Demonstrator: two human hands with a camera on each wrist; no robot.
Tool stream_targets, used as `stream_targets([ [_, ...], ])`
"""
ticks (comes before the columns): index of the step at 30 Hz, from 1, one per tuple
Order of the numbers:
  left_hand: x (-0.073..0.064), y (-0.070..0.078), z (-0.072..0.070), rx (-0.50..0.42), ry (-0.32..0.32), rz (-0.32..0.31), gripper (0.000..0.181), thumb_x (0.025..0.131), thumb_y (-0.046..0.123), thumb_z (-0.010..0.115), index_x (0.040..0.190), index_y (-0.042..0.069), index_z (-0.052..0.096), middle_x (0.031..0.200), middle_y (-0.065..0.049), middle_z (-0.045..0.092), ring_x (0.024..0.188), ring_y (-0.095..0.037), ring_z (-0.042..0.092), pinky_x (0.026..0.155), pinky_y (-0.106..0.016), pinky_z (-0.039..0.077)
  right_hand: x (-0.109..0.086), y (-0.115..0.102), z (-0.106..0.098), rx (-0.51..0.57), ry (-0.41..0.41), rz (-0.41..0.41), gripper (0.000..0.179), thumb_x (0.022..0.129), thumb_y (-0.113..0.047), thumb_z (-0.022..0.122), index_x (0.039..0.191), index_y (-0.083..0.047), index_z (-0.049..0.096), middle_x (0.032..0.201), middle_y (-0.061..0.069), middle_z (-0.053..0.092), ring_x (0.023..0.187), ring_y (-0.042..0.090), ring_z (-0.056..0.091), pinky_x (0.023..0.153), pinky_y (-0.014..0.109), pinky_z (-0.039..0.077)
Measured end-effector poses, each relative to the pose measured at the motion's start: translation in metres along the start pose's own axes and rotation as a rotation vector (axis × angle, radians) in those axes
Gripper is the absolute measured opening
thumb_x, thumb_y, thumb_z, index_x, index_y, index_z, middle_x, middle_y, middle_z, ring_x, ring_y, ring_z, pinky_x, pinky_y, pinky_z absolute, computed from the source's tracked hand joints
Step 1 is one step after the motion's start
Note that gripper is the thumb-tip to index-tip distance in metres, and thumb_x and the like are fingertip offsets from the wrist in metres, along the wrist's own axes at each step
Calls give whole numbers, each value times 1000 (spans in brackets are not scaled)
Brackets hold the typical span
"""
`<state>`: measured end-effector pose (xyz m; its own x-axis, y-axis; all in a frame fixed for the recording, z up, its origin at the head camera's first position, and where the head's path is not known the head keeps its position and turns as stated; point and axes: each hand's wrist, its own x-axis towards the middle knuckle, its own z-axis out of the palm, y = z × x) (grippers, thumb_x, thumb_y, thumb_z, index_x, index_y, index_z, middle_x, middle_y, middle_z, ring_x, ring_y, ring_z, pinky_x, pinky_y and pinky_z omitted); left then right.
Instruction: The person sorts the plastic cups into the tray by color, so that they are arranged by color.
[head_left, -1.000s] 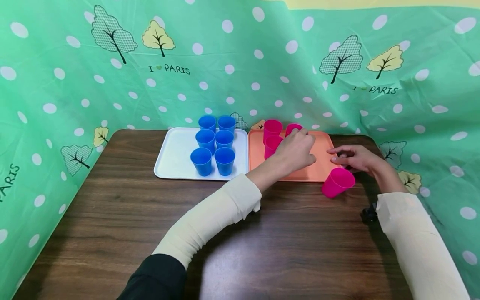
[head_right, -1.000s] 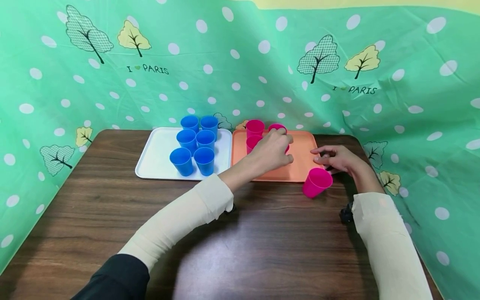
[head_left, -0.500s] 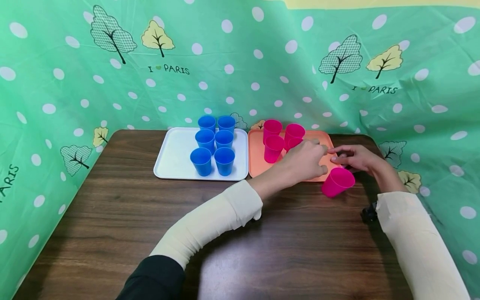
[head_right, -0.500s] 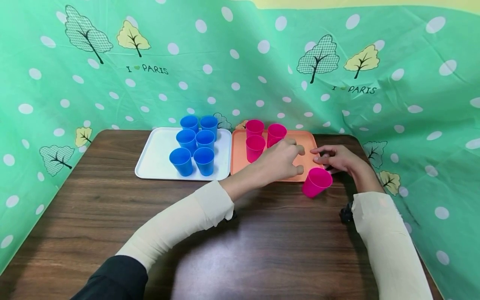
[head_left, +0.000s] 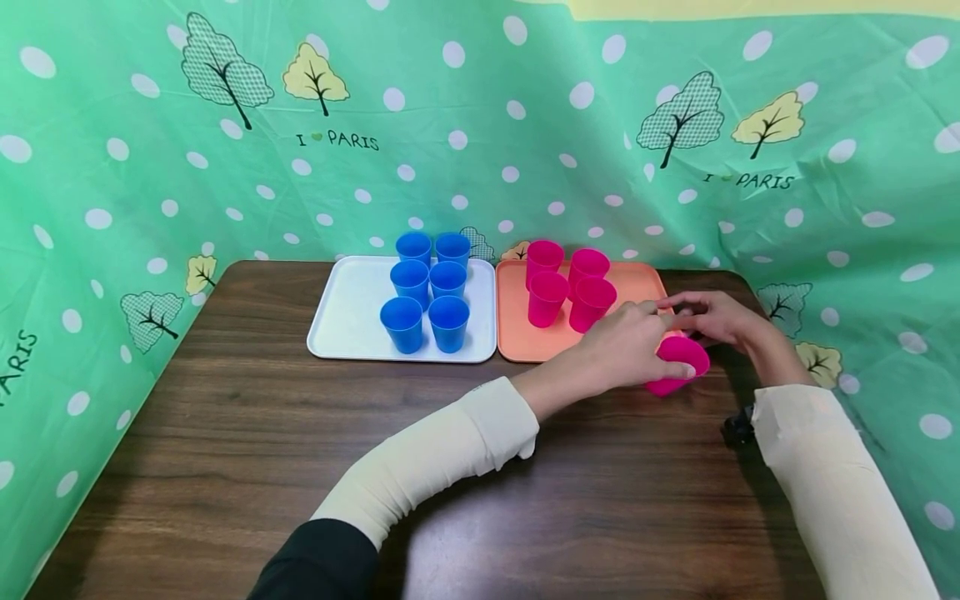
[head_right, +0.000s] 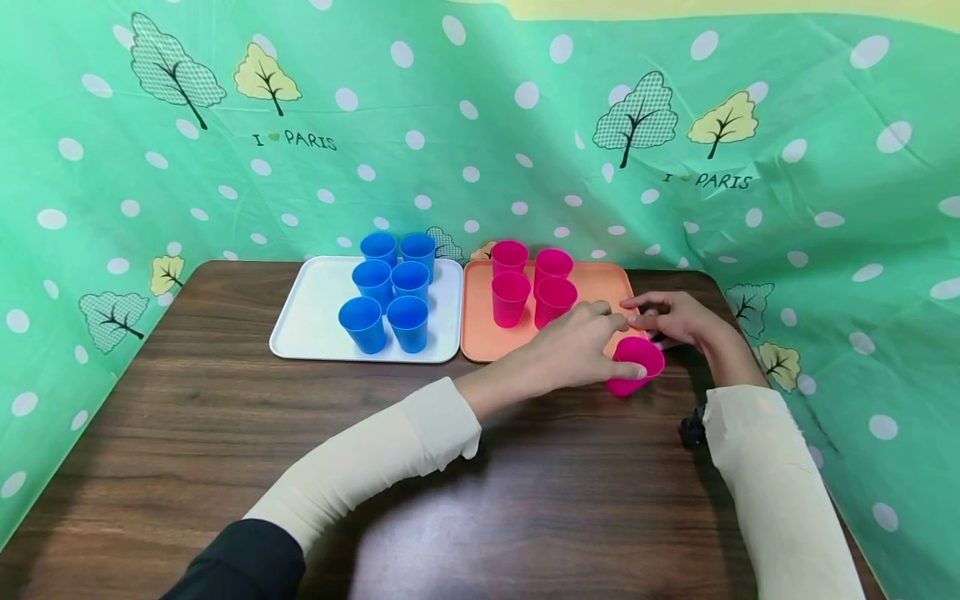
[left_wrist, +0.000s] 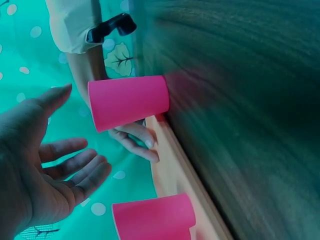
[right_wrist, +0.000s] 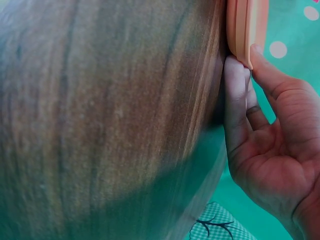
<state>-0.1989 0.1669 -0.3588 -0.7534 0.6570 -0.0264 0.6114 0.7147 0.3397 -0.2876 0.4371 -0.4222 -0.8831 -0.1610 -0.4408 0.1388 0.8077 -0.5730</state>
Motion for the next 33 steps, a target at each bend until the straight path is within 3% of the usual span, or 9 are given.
stream_targets([
  [3,1,2,5,-8,-4,-24,93,94,73,79,173,38,46,170,8,55,144,-9,60,110,-20,59,0,1,0,-1,-2,-4,61,114,-28,68,168,-7,49,140,28,64,111,28,72,94,43,71],
  [8,4,5,11,-16,-21,-51,98,91,76,81,173,36,46,169,11,54,140,-8,59,102,-19,61,1,2,0,-1,0,-8,60,114,-27,67,168,-8,50,136,23,67,108,26,72,92,42,71],
  [12,5,6,14,-36,-29,-45,97,91,74,83,172,32,49,168,10,54,138,-7,59,100,-16,59,2,3,0,-1,-2,-12,59,115,-26,65,169,-8,49,132,20,66,110,27,70,94,43,71],
  [19,7,6,17,-46,-34,-22,89,92,66,86,166,29,56,165,10,56,133,-7,59,99,-14,57,1,3,1,-2,5,-18,57,116,-26,63,169,-9,50,141,25,64,115,29,69,94,44,71],
  [26,9,6,18,-79,-19,-21,94,91,66,88,169,26,54,164,9,57,134,-5,61,102,-13,56,1,1,1,5,9,-15,57,115,-23,62,169,-9,50,129,18,65,110,27,69,92,41,71],
  [33,11,7,22,-164,1,-35,88,88,62,92,160,22,60,144,9,66,119,-1,61,91,-8,56,1,1,0,18,0,-20,56,115,-19,61,169,-8,50,115,9,64,105,23,69,89,37,70],
])
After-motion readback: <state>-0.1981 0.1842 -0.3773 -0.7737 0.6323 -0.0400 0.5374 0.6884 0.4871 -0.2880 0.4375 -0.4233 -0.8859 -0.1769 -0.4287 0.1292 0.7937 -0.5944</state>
